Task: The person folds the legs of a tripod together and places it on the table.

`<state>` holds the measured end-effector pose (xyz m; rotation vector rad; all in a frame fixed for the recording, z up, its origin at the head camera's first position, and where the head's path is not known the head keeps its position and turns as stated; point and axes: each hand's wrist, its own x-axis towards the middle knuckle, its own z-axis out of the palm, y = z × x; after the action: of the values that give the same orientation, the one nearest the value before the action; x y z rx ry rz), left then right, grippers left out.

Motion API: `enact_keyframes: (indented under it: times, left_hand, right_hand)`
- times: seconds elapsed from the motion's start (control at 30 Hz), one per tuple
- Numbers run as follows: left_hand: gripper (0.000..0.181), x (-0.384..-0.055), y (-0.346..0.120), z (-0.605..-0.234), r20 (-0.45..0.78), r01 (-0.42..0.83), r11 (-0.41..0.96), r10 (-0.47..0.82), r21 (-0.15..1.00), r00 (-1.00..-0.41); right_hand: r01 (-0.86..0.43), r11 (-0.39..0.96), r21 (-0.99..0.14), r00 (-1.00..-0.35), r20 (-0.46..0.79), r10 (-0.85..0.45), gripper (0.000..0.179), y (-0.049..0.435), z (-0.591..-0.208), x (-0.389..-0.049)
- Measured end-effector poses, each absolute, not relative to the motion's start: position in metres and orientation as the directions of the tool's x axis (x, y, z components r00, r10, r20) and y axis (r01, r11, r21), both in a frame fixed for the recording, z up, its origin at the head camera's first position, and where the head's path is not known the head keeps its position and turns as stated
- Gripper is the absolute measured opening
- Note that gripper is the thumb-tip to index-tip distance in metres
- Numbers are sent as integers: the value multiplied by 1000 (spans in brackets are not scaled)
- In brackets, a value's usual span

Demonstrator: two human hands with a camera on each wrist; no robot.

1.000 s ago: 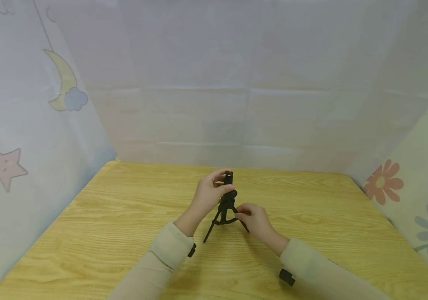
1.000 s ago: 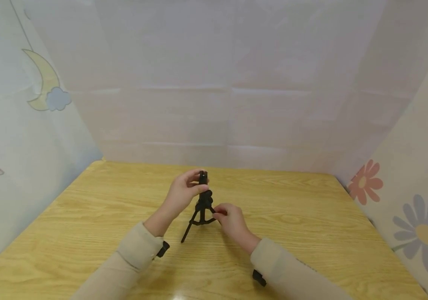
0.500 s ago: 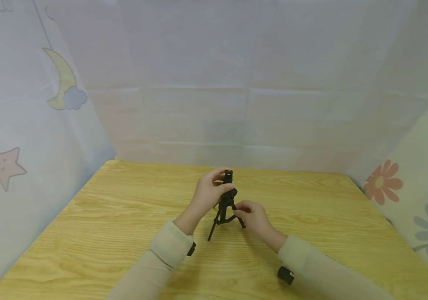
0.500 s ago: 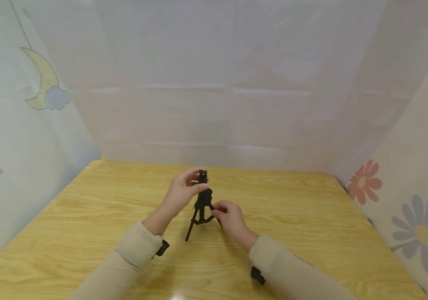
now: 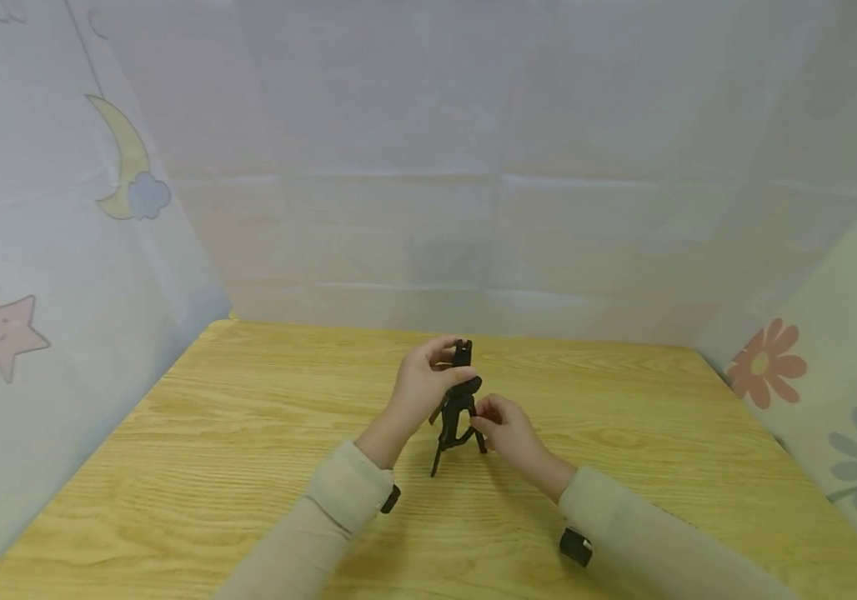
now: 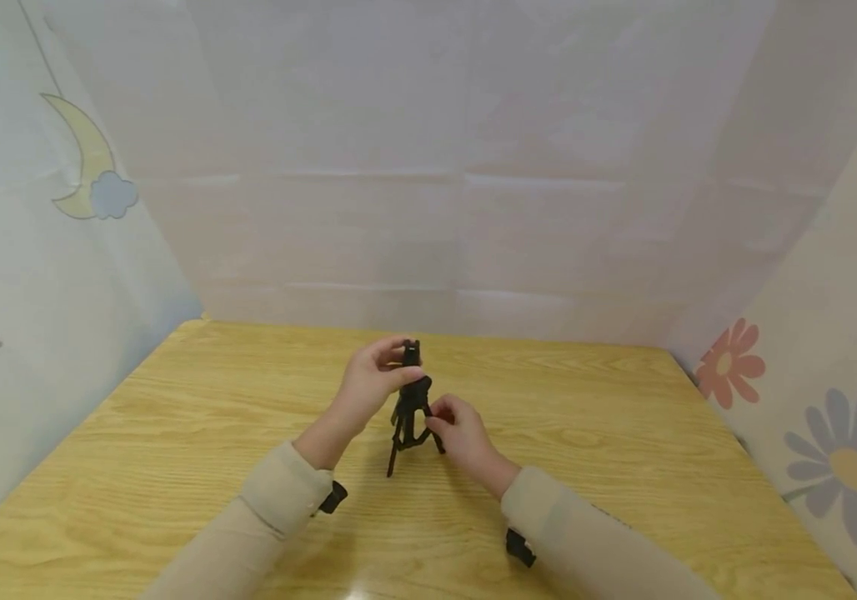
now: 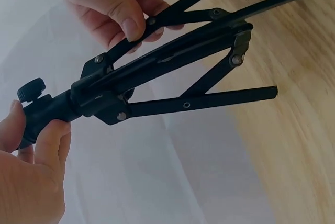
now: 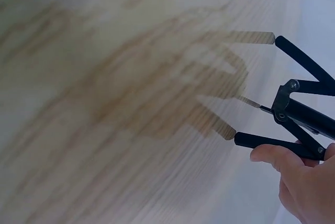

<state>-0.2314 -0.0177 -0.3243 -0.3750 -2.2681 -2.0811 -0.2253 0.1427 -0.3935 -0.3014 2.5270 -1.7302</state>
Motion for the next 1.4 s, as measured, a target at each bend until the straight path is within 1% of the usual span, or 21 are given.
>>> enact_keyframes:
  times: [0.13,0.27,0.57,0.77,0.9,1.13,1.27,1.4]
  left_hand:
    - [46,-229,-15,-327,203,209,31,127,977,-971]
    - [46,-228,-13,-328,212,215,21,102,976,-972]
    - [45,-229,-10,-330,218,219,19,55,975,-974]
    - [44,-227,-10,-330,220,221,11,56,975,-974]
    - [44,-227,-11,-330,213,214,11,52,977,-976]
    - [45,-227,-10,-332,203,203,-18,40,979,-978]
    - [44,-226,-10,-332,206,206,-20,34,978,-978]
    - [44,-224,-9,-331,224,224,-11,44,974,-973]
  right_hand:
    - [-114,345,-932,-979,47,-197,5,143,-394,-227]
    - [-111,350,-930,-982,48,-184,4,141,-394,-228]
    - [-144,424,-894,-987,98,-127,4,136,-387,-225]
    - [-176,455,-873,-984,140,-113,4,135,-384,-221]
    - [-153,412,-898,-987,117,-112,5,134,-386,-223]
    - [-77,293,-953,-993,47,-108,4,134,-393,-228]
    - [-63,278,-958,-992,31,-119,2,135,-393,-229]
    - [-69,249,-966,-990,35,-139,5,137,-392,-229]
